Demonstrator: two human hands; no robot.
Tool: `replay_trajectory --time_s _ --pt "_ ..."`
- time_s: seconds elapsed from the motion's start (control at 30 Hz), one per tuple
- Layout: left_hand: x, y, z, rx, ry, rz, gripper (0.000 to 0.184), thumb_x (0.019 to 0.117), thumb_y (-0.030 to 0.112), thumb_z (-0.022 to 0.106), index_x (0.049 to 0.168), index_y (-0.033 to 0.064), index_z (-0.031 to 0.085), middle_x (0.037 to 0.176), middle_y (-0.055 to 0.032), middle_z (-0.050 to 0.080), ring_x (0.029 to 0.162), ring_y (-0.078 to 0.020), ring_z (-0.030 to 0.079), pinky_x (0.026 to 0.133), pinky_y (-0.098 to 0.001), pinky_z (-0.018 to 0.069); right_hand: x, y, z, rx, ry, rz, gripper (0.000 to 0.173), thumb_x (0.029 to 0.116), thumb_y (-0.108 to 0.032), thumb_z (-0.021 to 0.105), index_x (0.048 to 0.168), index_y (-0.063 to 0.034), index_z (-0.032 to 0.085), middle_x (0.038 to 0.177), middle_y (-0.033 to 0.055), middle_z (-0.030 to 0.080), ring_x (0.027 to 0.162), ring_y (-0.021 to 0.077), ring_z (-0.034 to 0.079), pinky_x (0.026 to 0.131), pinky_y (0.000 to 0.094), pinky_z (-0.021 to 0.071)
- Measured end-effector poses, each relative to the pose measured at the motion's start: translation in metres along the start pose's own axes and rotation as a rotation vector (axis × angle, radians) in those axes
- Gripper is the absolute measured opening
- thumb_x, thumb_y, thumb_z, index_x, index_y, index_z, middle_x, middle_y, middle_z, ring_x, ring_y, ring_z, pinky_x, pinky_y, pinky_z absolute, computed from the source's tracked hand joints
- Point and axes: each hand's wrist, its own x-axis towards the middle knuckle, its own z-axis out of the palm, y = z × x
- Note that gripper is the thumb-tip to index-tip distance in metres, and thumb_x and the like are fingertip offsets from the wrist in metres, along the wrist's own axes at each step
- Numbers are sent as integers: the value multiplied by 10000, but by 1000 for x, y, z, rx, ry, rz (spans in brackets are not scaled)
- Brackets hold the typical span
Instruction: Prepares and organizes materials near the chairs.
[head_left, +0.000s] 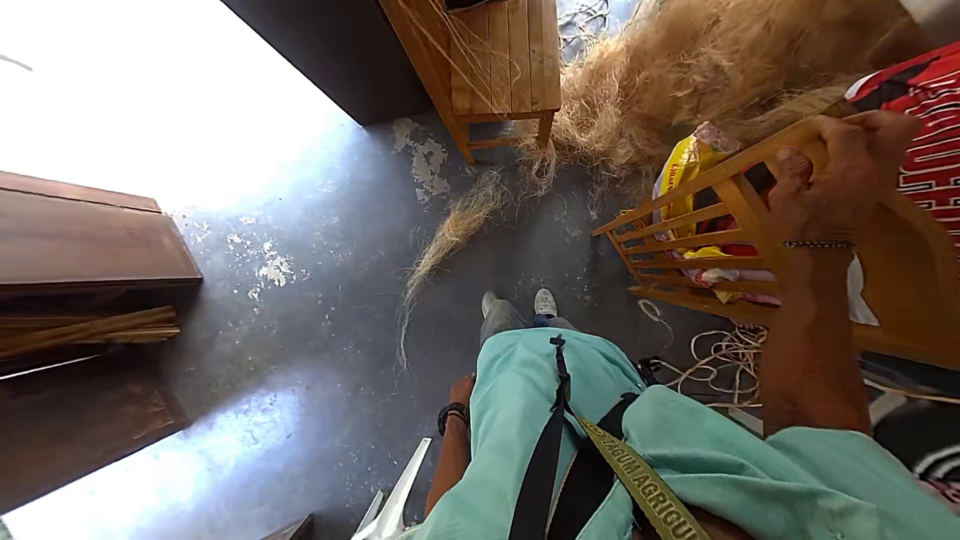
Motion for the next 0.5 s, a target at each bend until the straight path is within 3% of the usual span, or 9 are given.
replay_trajectory --time_s 0.07,0.17,0.27,0.4,0.5 --pt "14 18 -18 -172 28 -48 389 1119 188 416 1313 -91 607 1295 -270 643 1204 -321 624 1074 -453 450 4 1 4 16 16 35 497 1036 -356 533 1442 -69 547 1467 267 457 1386 420 426 1149 511 370" --pt "54 31 -44 -445 37 -181 389 1126 229 405 1364 -40 553 1187 -227 678 920 -259 690 819 -418 560 15 -4 6 1 30 98 531 1031 -314 554 1488 -49 498 1495 283 441 1400 424 429 1160 505 369" --pt "83 48 -80 -431 22 -198 389 1120 251 426 1367 -19 556 1177 -216 685 893 -253 686 775 -415 559 38 -18 14 -75 23 196 492 1039 -335 524 1400 -5 581 1344 313 573 1267 456 544 1090 544 410" --pt "113 85 -132 -322 0 -106 391 1120 253 415 1358 -23 559 1122 -200 696 837 -222 679 731 -386 560 54 -25 32 -207 22 378 496 1060 -392 440 1327 -17 624 1280 286 608 1231 462 563 1051 602 421" --pt "137 108 -171 -295 -13 -60 413 1122 265 409 1390 -24 532 1177 -222 681 889 -252 695 759 -401 573 58 -24 49 -325 88 448 451 1049 -370 439 1231 -20 659 1214 267 634 1184 450 592 994 592 459"
